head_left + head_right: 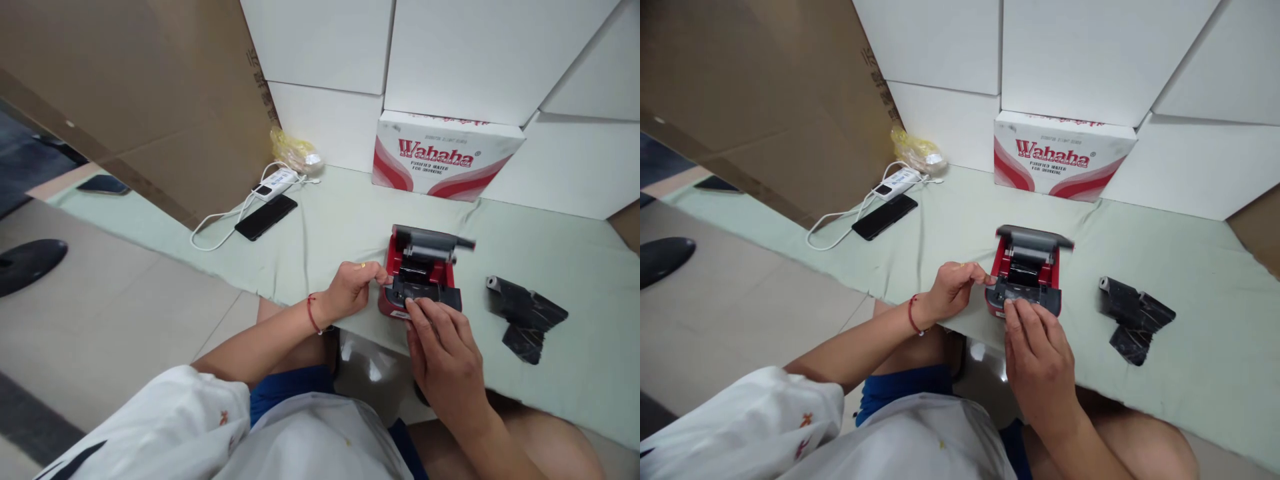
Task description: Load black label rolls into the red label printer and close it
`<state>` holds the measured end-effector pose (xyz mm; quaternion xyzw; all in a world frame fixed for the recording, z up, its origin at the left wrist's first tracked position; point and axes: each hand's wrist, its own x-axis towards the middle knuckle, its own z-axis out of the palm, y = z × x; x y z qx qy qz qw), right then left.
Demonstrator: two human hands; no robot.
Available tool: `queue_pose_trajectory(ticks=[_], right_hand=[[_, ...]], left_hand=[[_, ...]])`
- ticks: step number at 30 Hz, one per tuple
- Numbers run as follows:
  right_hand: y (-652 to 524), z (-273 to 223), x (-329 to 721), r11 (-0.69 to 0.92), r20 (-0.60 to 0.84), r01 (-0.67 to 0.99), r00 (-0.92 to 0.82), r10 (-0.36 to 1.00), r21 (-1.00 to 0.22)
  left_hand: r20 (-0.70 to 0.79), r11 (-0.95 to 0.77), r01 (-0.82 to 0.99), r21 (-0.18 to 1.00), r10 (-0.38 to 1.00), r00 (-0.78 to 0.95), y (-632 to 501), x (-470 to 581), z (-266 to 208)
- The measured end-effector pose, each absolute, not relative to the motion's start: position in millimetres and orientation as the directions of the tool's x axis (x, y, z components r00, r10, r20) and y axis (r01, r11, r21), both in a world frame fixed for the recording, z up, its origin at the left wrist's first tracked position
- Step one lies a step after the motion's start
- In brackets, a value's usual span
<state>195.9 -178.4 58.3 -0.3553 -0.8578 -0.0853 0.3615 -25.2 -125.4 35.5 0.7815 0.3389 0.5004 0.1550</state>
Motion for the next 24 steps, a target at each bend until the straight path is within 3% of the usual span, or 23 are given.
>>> queue_pose_trajectory(ticks=[8, 10, 14, 16, 24], right_hand=[[-140, 106, 218, 0.721, 0.578, 0.615, -0.477, 0.662, -0.318], [-116, 123, 217, 0.637, 0.487, 0.729, -0.474, 0.734, -0.251], [-73, 139, 186, 0.424, -0.064, 0.904, -0.42, 0.905, 0.057], [-59, 138, 165, 0.412, -0.203, 0.903, -0.384, 0.901, 0.12], [-67, 148, 158, 0.396, -0.26, 0.911, -0.356, 0.897, 0.117]], left_hand=[[0.639, -0.647, 0.335, 0.685, 0.754, 0.15, -138, -17, 37], [0.651, -0.671, 0.347, 0.655, 0.734, 0.192, -143, -19, 36], [0.671, -0.712, 0.423, 0.561, 0.69, 0.273, -152, -24, 35], [0.673, -0.718, 0.457, 0.525, 0.679, 0.293, -157, -26, 35], [0.626, -0.709, 0.569, 0.418, 0.678, 0.385, -169, -24, 18]])
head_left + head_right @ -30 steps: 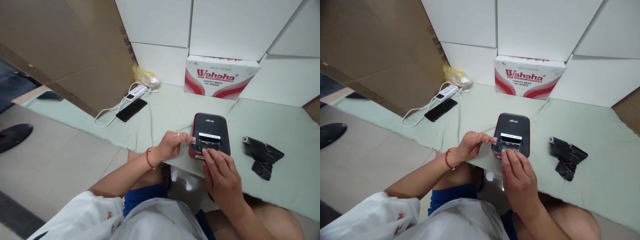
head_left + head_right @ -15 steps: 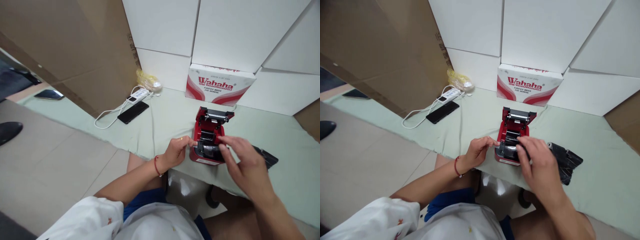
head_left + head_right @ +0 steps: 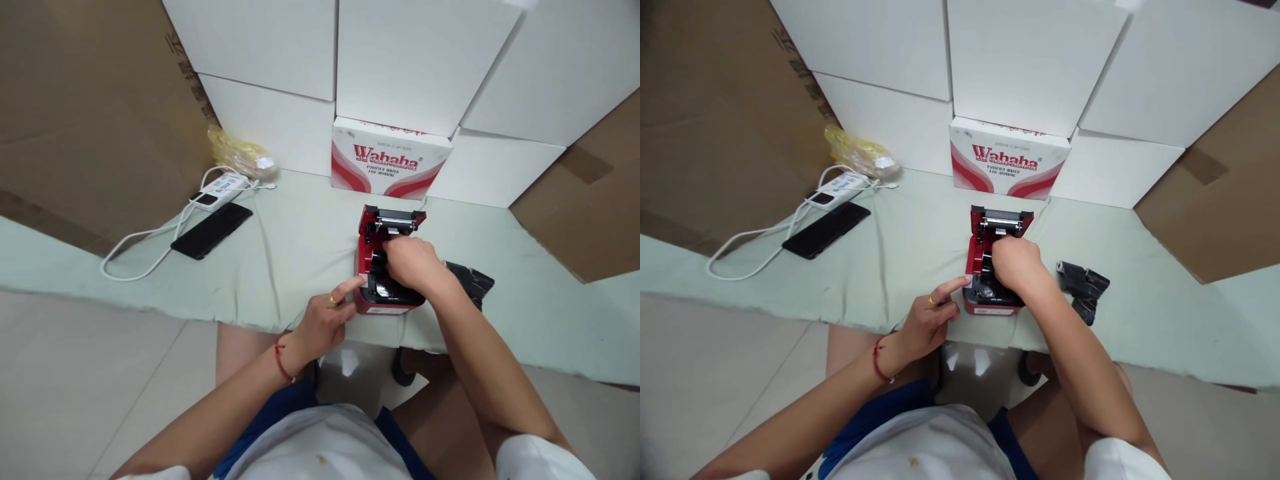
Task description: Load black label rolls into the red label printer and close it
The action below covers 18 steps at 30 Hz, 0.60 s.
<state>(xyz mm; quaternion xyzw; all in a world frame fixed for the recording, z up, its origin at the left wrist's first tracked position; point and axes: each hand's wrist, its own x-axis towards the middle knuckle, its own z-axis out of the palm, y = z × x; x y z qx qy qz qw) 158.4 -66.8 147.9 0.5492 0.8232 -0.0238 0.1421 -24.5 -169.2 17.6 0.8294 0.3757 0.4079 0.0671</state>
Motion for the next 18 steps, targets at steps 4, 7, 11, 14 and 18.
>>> queue_pose_trajectory(ticks=[4, 7, 11, 14, 18], right_hand=[[-101, 190, 229, 0.459, -0.081, 0.866, -0.481, 0.873, -0.2], [-101, 199, 293, 0.383, -0.019, 0.868, -0.41, 0.912, -0.315], [-67, 148, 326, 0.291, -0.146, 0.915, -0.34, 0.929, -0.281], [-48, 101, 314, 0.278, -0.195, 0.933, -0.324, 0.926, -0.229], [-45, 85, 319, 0.231, -0.051, 0.93, -0.256, 0.965, -0.286]], left_hand=[[0.609, -0.693, 0.601, 0.399, 0.69, 0.391, -175, -18, 0], [0.612, -0.682, 0.629, 0.372, 0.69, 0.387, -178, -15, -7], [0.626, -0.67, 0.665, 0.329, 0.682, 0.378, -179, -13, -7], [0.642, -0.656, 0.697, 0.29, 0.673, 0.366, -179, -10, -7], [0.665, -0.624, 0.743, 0.241, 0.664, 0.342, -179, -7, -9]])
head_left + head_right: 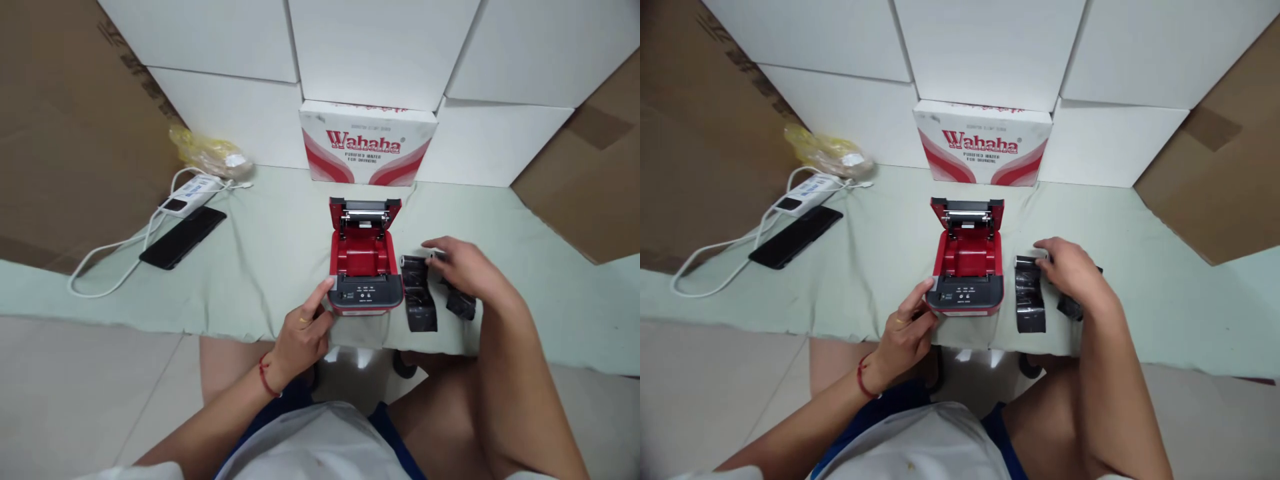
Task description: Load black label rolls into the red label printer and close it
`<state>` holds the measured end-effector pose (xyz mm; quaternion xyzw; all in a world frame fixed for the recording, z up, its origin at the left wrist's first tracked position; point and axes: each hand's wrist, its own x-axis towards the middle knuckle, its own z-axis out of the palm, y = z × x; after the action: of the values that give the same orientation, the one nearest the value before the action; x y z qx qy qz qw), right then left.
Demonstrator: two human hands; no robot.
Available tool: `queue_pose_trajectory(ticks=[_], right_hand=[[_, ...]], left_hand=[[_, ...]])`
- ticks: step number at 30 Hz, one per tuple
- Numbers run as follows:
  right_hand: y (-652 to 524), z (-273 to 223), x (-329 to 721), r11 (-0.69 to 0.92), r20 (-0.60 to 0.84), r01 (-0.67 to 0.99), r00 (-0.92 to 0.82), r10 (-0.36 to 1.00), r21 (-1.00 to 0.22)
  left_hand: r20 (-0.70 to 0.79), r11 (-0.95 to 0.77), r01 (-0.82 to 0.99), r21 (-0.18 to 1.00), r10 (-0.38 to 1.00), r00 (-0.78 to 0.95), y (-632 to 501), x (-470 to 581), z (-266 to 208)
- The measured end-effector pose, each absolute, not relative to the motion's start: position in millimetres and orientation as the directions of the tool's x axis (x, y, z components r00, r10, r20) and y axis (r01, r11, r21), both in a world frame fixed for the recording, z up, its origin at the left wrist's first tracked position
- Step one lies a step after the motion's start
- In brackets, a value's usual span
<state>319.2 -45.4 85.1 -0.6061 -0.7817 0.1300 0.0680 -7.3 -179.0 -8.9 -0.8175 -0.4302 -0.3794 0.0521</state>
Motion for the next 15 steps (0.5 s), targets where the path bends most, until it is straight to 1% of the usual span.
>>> queue_pose_trajectory(ticks=[2, 4, 5, 7, 11, 15], right_hand=[[-48, 90, 338, 0.112, 0.027, 0.95, -0.109, 0.994, -0.291], [-48, 93, 358, -0.026, 0.056, 0.971, 0.04, 0.998, -0.237], [-47, 92, 365, -0.062, 0.06, 0.978, 0.076, 0.995, -0.201], [-43, 86, 374, -0.046, 0.044, 0.986, 0.054, 0.998, -0.162], [-36, 66, 370, 0.087, -0.056, 0.986, -0.096, 0.994, -0.145], [-29, 57, 357, 0.15, -0.115, 0.985, -0.159, 0.981, -0.085]], left_hand=[[0.667, -0.623, 0.749, 0.226, 0.659, 0.347, -179, -6, -10], [0.669, -0.625, 0.748, 0.221, 0.656, 0.35, -179, -6, -10], [0.671, -0.626, 0.748, 0.222, 0.655, 0.349, -179, -6, -10], [0.671, -0.624, 0.749, 0.225, 0.656, 0.345, -179, -6, -10], [0.664, -0.618, 0.752, 0.227, 0.663, 0.345, -179, -5, -10], [0.67, -0.62, 0.754, 0.217, 0.656, 0.346, -179, -5, -9]])
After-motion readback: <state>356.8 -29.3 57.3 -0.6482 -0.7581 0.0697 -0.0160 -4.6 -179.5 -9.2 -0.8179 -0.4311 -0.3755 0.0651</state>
